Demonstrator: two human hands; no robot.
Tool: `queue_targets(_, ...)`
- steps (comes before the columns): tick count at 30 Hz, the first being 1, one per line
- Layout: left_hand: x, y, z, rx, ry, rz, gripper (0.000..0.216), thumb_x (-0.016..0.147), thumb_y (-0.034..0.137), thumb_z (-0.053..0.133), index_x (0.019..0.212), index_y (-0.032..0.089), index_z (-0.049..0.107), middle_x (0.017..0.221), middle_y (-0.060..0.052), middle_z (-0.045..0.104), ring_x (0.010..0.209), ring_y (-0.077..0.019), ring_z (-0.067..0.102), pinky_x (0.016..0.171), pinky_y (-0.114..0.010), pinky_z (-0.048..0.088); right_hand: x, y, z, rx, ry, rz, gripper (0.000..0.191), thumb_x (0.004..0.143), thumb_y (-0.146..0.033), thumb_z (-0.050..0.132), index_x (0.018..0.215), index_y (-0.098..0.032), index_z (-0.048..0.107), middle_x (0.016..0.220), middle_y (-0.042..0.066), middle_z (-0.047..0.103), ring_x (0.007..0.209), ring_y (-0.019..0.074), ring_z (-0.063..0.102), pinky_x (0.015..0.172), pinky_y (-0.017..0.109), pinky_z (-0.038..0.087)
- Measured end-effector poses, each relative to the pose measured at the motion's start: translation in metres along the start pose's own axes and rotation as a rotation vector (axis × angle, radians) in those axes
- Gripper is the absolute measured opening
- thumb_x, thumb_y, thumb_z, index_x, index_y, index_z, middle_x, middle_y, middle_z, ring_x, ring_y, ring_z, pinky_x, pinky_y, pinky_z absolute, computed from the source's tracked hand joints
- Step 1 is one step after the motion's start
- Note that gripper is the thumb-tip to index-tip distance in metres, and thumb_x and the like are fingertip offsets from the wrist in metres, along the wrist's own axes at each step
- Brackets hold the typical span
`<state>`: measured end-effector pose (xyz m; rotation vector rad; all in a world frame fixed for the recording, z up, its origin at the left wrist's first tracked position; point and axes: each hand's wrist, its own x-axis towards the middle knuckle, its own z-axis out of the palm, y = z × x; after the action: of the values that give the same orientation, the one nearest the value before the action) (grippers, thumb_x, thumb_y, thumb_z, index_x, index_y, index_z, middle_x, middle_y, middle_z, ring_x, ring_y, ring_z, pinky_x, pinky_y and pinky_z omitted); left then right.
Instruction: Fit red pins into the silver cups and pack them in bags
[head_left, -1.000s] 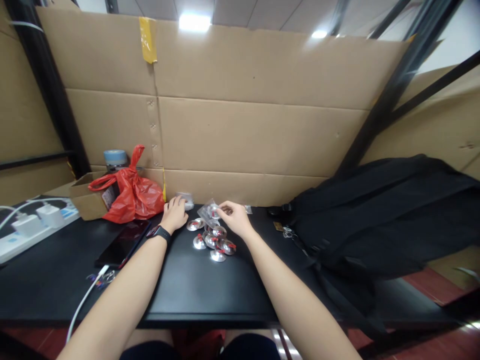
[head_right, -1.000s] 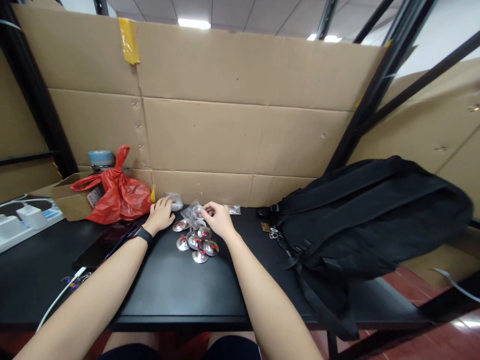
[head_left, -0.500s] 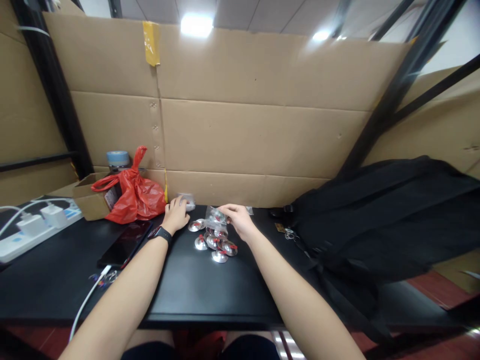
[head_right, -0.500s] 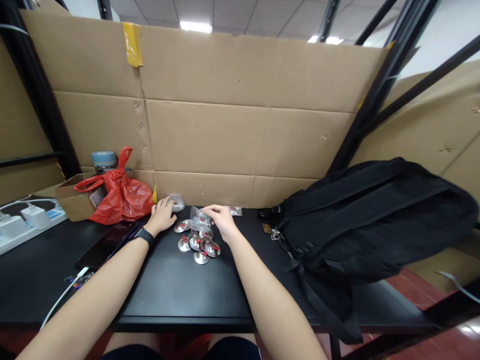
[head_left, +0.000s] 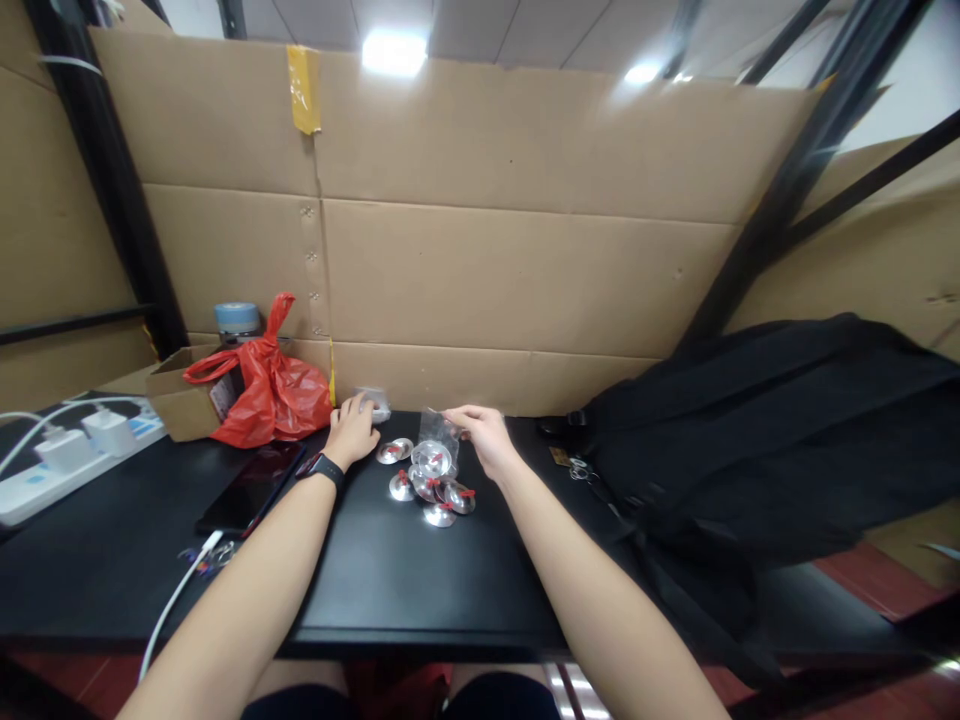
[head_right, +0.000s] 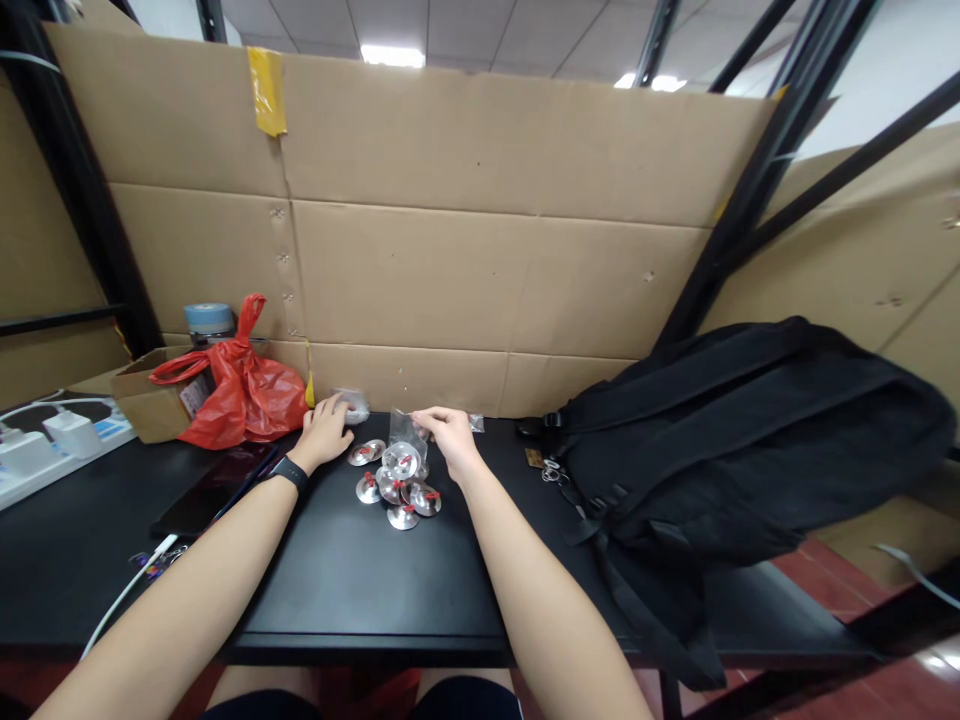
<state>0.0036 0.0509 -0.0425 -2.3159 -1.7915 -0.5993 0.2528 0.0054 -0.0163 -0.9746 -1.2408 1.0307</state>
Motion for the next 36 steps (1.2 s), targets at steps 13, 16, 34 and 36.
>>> queue_targets(13, 0.003, -0.008, 0.002, -0.224, 0.017, -0.077, 0.045, 0.081, 0.023, 0.055, 0.126, 0.023, 0.048, 0.143, -0.01, 0.047, 0.13, -0.026, 0.049, 0.098, -0.042, 0.047, 0.011, 0.005, -0.012, 0.103, 0.232, -0.109, 0.041, 0.063, -0.051, 0.078, 0.084, -0.017, 0.073, 0.081, 0.006, 0.07, 0.063, 0.0145, 0.059, 0.053, 0.025, 0.041)
queue_targets(16, 0.0, -0.008, -0.001, -0.253, 0.056, -0.082, 0.041, 0.082, 0.023, 0.054, 0.123, 0.022, 0.05, 0.135, -0.009, 0.052, 0.125, -0.0243, 0.052, 0.097, -0.04, 0.047, 0.012, 0.004, -0.015, 0.035, 0.31, -0.157, 0.041, 0.067, -0.053, 0.074, 0.085, -0.016, 0.07, 0.074, 0.004, 0.068, 0.061, 0.0159, 0.059, 0.054, 0.027, 0.043)
queue_targets(34, -0.03, 0.094, -0.03, -0.005, 0.315, 0.643, 0.019, 0.095, 0.017, 0.051, 0.11, 0.022, 0.062, 0.113, -0.007, 0.066, 0.109, -0.0221, 0.056, 0.088, -0.039, 0.037, -0.002, 0.0, 0.001, -0.29, 0.07, -0.346, 0.04, 0.083, -0.058, 0.06, 0.087, -0.019, 0.064, 0.062, 0.001, 0.064, 0.051, 0.0156, 0.057, 0.051, 0.026, 0.043)
queue_targets(36, -0.026, 0.091, -0.024, 0.004, 0.336, 0.643, 0.014, 0.096, 0.019, 0.051, 0.101, 0.02, 0.064, 0.103, -0.006, 0.068, 0.1, -0.0209, 0.058, 0.084, -0.038, 0.037, 0.001, 0.004, 0.001, -0.291, 0.022, -0.332, 0.039, 0.084, -0.057, 0.059, 0.09, -0.019, 0.064, 0.062, 0.001, 0.064, 0.051, 0.0156, 0.057, 0.052, 0.026, 0.044)
